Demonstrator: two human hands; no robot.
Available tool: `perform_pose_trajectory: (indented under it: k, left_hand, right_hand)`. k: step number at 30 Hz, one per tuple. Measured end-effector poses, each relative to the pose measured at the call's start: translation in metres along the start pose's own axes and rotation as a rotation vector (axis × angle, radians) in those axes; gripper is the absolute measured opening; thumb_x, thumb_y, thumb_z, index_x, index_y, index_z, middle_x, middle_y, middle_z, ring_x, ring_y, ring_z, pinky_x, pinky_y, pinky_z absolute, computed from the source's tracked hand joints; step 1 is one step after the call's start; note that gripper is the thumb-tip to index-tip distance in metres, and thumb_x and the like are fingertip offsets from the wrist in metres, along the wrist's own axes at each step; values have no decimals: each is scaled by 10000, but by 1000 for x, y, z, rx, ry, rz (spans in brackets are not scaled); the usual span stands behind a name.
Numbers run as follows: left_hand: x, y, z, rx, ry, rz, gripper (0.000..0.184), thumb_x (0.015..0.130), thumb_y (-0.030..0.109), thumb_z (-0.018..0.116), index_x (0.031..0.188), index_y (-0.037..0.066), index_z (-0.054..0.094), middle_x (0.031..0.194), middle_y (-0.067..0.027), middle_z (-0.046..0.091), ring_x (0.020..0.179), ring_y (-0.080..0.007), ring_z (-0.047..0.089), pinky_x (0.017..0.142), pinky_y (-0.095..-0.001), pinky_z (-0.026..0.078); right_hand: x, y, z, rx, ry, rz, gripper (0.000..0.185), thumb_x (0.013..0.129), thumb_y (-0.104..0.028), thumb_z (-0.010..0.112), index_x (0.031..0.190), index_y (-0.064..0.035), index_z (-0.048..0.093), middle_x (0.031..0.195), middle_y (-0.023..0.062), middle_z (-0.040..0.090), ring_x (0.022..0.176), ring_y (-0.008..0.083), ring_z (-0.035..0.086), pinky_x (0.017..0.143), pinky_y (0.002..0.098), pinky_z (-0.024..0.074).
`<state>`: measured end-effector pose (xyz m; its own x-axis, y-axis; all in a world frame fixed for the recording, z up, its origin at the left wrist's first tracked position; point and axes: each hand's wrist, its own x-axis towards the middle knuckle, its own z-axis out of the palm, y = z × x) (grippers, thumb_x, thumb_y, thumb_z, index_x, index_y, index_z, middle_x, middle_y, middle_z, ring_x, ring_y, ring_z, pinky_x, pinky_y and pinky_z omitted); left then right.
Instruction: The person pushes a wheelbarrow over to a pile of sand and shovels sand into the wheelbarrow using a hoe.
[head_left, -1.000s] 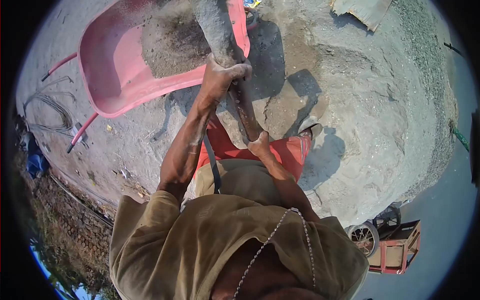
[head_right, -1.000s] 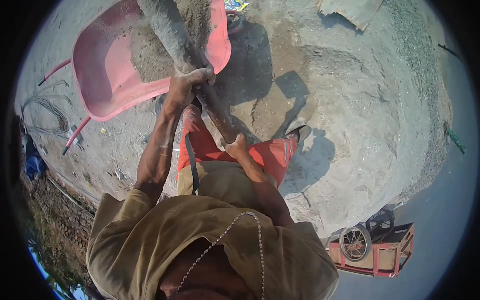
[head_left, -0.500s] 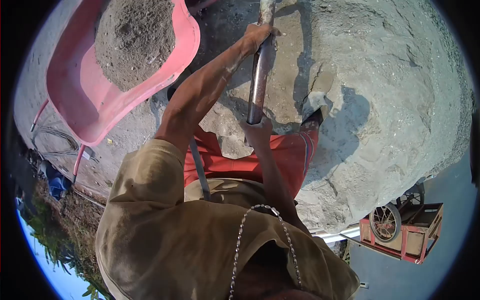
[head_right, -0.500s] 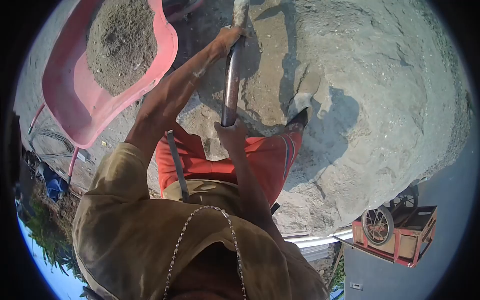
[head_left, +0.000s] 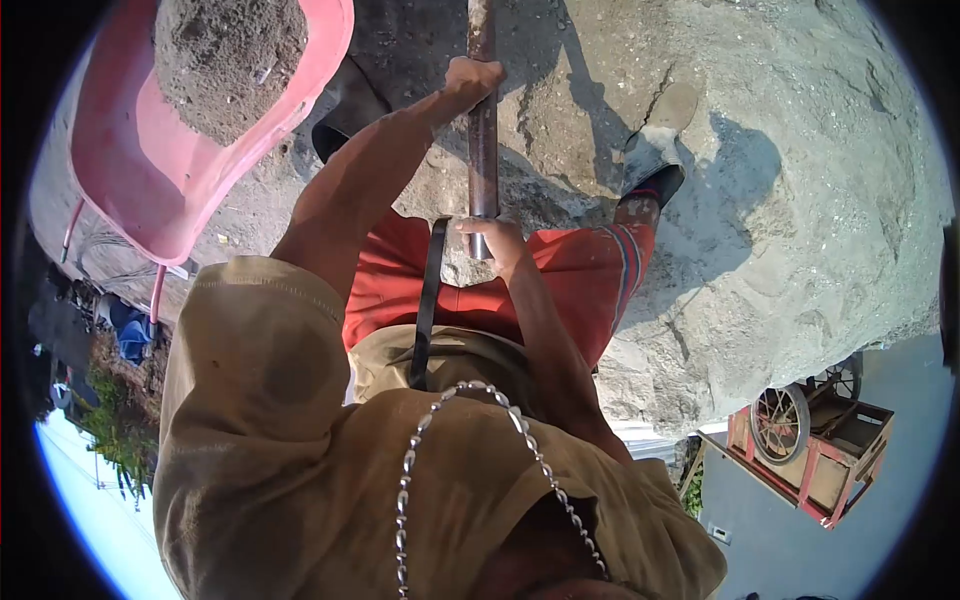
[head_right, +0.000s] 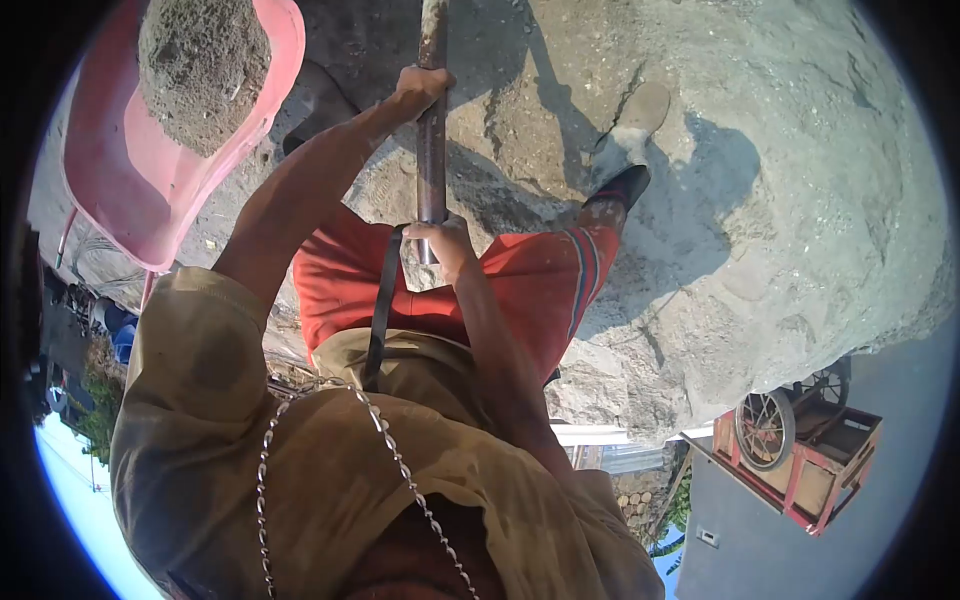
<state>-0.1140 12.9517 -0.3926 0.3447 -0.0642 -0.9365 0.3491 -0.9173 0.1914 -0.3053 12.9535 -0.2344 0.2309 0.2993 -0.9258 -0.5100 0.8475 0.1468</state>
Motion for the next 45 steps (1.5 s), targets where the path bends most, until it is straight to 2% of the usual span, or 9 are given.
perform_pose_trajectory:
  k: [4, 9, 14, 20, 24, 26, 30, 36, 45]
  left_hand:
    - [-71, -47, 78, 69, 158, -236, 319, 614, 245, 635, 776, -30, 629, 757, -154, 640, 651, -214, 644, 588, -309, 523]
    - [-104, -116, 139, -439, -225, -351, 262, 605, 239, 631, 586, -20, 598, 621, -115, 593, 617, -188, 607, 575, -303, 478]
    - [-139, -112, 124, -762, -354, -364, 174, 646, 182, 599, 673, 11, 584, 588, -80, 545, 499, -192, 543, 487, -368, 461]
    - [-171, -96, 94, -1816, -889, -240, 66, 679, 138, 578, 672, 93, 531, 638, -50, 525, 565, -197, 536, 529, -367, 459]
    - [-224, -43, 35, -1756, -978, -304, 106, 704, 147, 581, 636, 100, 514, 569, -46, 502, 528, -192, 528, 511, -345, 459]
    - [-234, -23, 37, -1718, -703, 98, 146, 711, 178, 592, 705, 68, 496, 605, -55, 500, 535, -206, 523, 511, -370, 469]
    - [-316, 37, -91, -1663, -698, -23, 141, 728, 199, 571, 765, 70, 527, 609, -62, 520, 534, -195, 537, 484, -368, 460]
    - [-394, 47, -253, -1802, -423, 330, 94, 734, 102, 553, 741, 13, 523, 611, -85, 544, 488, -175, 536, 453, -330, 464]
    - [-346, -25, -332, -1590, 201, 628, 60, 660, 20, 577, 670, -31, 549, 553, -75, 542, 455, -148, 532, 418, -279, 428]
  right_hand:
    - [-63, 52, -32, -16, 119, 160, 238, 654, -33, 656, 846, -6, 518, 604, 58, 541, 489, 151, 530, 445, 265, 427]
    - [-120, 61, -36, -53, 319, 251, 243, 669, -29, 637, 874, -26, 505, 615, 47, 530, 499, 151, 529, 465, 267, 441]
    - [-163, 25, 11, -86, 283, 263, 198, 721, -52, 592, 894, -30, 499, 658, 39, 522, 558, 134, 531, 495, 261, 452]
    - [-286, 10, 102, -184, 469, 350, 200, 729, -87, 602, 894, -10, 518, 652, 65, 531, 553, 150, 537, 495, 269, 446]
    - [-362, 13, 148, -266, 452, 234, 246, 730, -86, 596, 943, -8, 502, 685, 64, 535, 575, 152, 537, 531, 271, 441]
    - [-397, 11, 166, -317, 400, 183, 281, 721, -90, 596, 968, -7, 490, 718, 66, 536, 601, 158, 536, 558, 281, 437]
    - [-468, 6, 222, -500, 369, 125, 403, 651, -96, 610, 1012, 17, 470, 745, 88, 529, 631, 189, 538, 590, 299, 432]
    - [-494, 5, 258, -686, 133, -2, 436, 615, -76, 627, 1008, 24, 467, 719, 95, 523, 621, 201, 550, 599, 323, 448]
    - [-238, -9, 155, -1486, -60, -365, 298, 656, -126, 669, 895, -25, 523, 672, 29, 542, 603, 118, 537, 569, 276, 460]
